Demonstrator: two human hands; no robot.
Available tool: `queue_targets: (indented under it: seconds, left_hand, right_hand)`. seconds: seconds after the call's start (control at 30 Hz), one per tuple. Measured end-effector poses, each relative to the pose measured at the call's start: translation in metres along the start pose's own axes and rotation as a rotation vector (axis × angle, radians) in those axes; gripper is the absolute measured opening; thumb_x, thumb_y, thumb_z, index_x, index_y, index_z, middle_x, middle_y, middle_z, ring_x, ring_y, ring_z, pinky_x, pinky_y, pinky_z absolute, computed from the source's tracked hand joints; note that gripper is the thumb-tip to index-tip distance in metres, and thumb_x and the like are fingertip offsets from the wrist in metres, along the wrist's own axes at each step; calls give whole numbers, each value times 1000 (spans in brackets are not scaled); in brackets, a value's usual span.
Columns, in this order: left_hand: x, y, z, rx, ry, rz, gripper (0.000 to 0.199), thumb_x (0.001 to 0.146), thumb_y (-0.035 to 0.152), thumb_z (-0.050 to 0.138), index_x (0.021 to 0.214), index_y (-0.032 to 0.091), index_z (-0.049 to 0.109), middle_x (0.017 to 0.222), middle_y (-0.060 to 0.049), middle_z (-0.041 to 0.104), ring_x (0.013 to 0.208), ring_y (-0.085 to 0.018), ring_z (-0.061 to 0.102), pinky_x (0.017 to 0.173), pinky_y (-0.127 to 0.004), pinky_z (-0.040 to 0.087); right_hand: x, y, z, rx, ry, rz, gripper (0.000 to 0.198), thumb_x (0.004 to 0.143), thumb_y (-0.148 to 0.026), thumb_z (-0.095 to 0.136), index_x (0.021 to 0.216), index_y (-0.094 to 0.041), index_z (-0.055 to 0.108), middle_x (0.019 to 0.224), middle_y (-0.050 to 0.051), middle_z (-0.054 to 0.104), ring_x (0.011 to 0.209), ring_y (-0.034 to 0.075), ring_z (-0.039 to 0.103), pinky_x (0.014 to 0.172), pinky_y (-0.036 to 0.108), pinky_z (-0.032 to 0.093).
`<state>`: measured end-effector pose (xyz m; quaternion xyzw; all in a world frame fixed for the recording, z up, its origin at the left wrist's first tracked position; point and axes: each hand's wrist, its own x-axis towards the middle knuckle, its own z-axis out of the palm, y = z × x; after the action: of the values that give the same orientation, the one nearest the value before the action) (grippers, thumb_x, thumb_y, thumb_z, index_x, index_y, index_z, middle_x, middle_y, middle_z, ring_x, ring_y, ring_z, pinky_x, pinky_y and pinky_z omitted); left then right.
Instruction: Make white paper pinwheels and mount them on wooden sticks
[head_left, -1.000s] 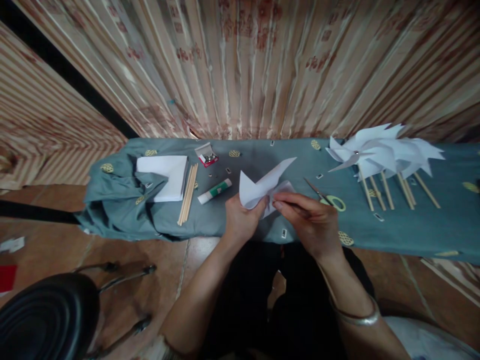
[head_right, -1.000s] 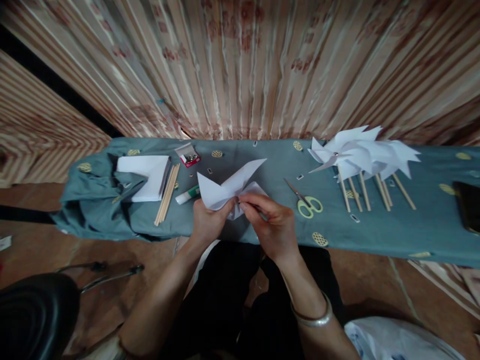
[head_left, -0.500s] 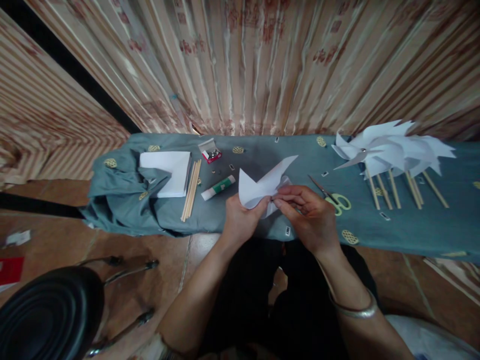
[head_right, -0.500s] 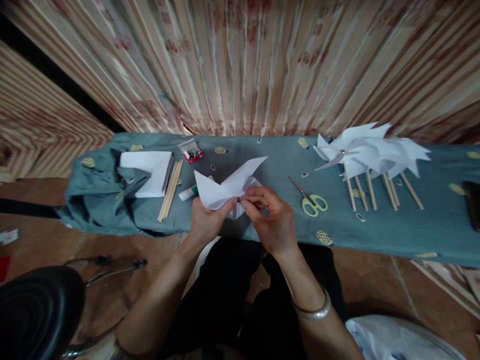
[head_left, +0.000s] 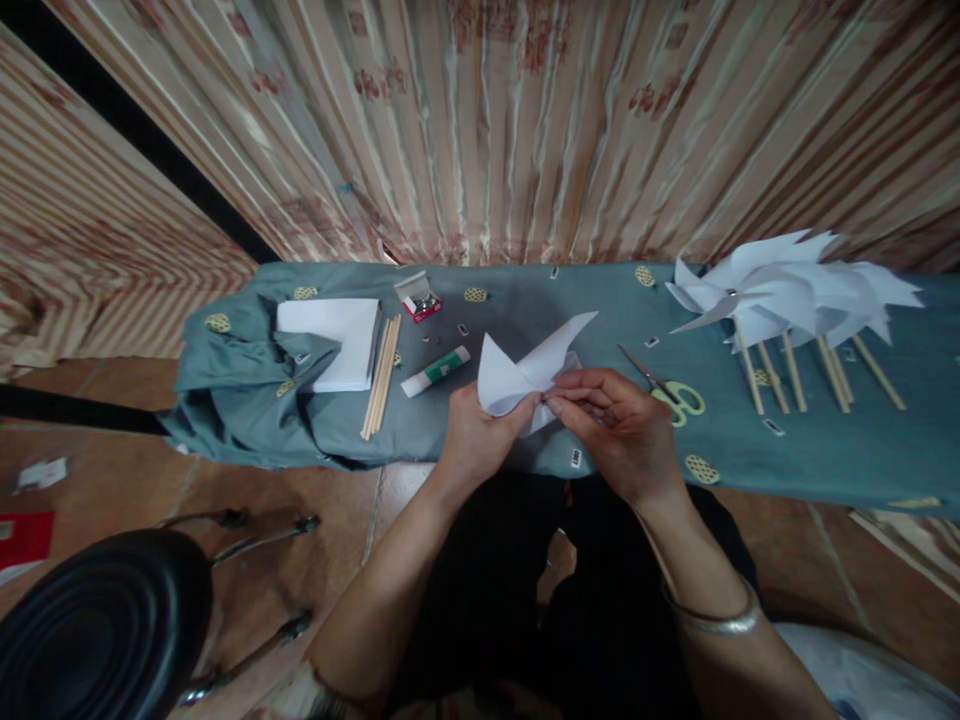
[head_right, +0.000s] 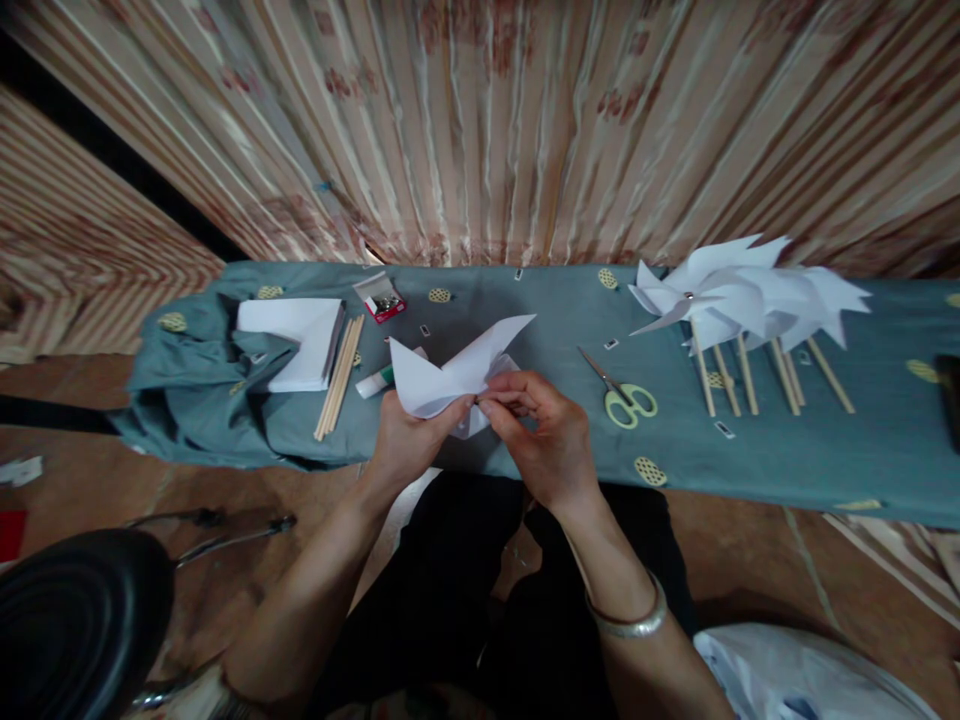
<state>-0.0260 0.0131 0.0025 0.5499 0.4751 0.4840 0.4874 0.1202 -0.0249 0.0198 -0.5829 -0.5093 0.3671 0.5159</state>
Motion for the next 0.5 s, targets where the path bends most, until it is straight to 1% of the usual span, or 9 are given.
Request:
queue_targets:
  seconds: [0.13,0.23,0.4,0.5]
  left_hand:
    - [1,1,-2,6,-29,-17,21,69,31,75,76,12,72,71,-4,72,62,-15,63,56,-23,49]
    - [1,0,-4,15,-59,-33,22,69,30,75,79,11,73,74,-5,74,63,-15,64,57,-24,51]
    - [0,-5,-7,1,-106,-46,23,71,30,74,86,11,75,81,-7,77,70,-18,69,63,-25,54]
    - [1,-6,-10,-1,-119,-54,23,70,30,75,84,11,74,79,-6,76,68,-17,68,61,-24,54]
  right_hand:
    - [1,1,-1,13,-16,4,18,76,-31,75,90,-21,67,83,3,76,78,18,72,75,33,59]
    - [1,3,-1,18,-36,19,19,76,-32,74,90,-20,67,83,3,76,78,18,72,74,32,59]
    - [0,2,1,-52,-40,13,16,77,-30,72,90,-21,68,84,3,76,79,18,72,76,33,56]
    - [-1,1,3,-69,-35,15,16,77,-30,72,90,-20,68,83,3,76,78,18,71,74,33,56]
